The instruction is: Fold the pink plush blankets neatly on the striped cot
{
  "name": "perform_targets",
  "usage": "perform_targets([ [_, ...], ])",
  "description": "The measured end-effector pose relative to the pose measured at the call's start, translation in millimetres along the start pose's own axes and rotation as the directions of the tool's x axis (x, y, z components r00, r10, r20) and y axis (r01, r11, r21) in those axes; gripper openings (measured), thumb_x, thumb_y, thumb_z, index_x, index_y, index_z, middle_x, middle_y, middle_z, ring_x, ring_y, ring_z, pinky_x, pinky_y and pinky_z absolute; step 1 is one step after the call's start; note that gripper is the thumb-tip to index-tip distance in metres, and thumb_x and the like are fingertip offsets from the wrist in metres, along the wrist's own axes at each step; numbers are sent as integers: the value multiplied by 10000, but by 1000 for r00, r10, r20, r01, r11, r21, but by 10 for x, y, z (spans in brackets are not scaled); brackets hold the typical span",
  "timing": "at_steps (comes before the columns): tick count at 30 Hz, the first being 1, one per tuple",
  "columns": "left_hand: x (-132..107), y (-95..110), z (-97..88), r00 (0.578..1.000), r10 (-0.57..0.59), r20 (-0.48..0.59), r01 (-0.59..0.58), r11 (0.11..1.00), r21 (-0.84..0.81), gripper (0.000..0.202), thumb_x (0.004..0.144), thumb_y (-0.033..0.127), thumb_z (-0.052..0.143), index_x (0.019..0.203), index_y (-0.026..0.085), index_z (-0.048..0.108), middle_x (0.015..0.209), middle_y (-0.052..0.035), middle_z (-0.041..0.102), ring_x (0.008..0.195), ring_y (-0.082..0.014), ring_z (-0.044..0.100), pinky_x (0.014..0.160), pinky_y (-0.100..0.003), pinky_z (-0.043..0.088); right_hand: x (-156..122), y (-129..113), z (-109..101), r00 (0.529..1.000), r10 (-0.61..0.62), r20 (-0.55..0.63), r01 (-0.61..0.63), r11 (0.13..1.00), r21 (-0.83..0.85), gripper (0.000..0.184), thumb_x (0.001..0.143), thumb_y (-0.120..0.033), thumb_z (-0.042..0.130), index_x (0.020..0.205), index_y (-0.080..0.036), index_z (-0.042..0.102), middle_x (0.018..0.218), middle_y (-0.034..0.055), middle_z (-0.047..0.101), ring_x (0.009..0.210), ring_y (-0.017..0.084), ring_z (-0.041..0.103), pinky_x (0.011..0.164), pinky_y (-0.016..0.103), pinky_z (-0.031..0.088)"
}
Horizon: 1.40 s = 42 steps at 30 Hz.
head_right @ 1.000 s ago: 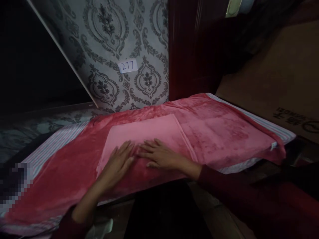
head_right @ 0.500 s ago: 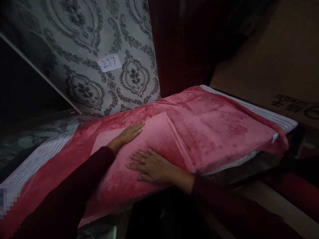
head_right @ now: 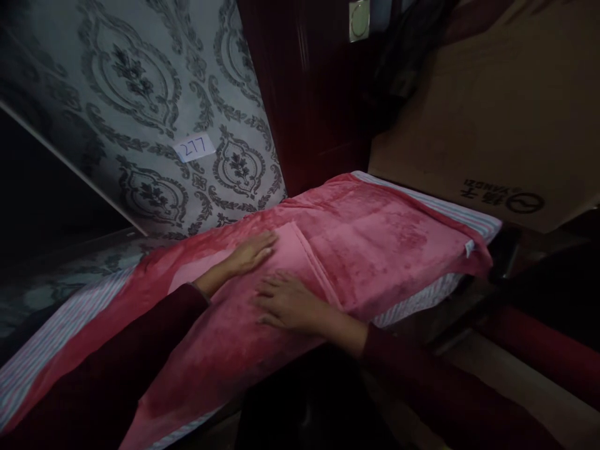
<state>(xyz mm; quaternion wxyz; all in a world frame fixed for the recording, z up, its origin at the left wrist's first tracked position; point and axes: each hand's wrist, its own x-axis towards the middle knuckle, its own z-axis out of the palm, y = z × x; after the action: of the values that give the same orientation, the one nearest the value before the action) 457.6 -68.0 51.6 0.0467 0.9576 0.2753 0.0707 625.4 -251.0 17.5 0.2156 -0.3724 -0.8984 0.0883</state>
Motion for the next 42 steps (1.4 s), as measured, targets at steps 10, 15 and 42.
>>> perform_targets([
  [10, 519, 81, 390, 977, 54, 208, -47, 998, -38, 668, 1050, 532, 372, 1657, 262, 294, 1755, -76, 143, 1634, -270, 66, 1303, -581, 70, -380, 298, 264, 992, 125, -17, -124, 992, 20, 598, 1033, -529, 559, 1596, -365, 441, 1708, 42, 319, 1599, 296, 213, 1289, 599, 74],
  [15, 769, -162, 462, 984, 21, 175, 5, 989, -147, 660, 1063, 527, 287, 1645, 219, 333, 1733, -79, 257, 1609, -207, 217, 1312, -419, 176, -364, 277, 228, 990, 141, 0, -141, 989, 53, 620, 1015, -543, 589, 1594, -371, 445, 1713, 39, 304, 1605, 303, 186, 1289, 592, 92],
  [42, -1487, -373, -184, 782, -606, -144, 616, 787, 39, 712, 922, 504, 561, 1550, 176, 480, 1666, -179, 392, 1578, -392, 273, 1276, -623, 212, -430, 546, 261, 934, 203, -295, -172, 977, 127, 517, 1046, -475, 475, 1499, -252, 587, 1618, 106, 477, 1531, 280, 383, 1273, 569, 236],
])
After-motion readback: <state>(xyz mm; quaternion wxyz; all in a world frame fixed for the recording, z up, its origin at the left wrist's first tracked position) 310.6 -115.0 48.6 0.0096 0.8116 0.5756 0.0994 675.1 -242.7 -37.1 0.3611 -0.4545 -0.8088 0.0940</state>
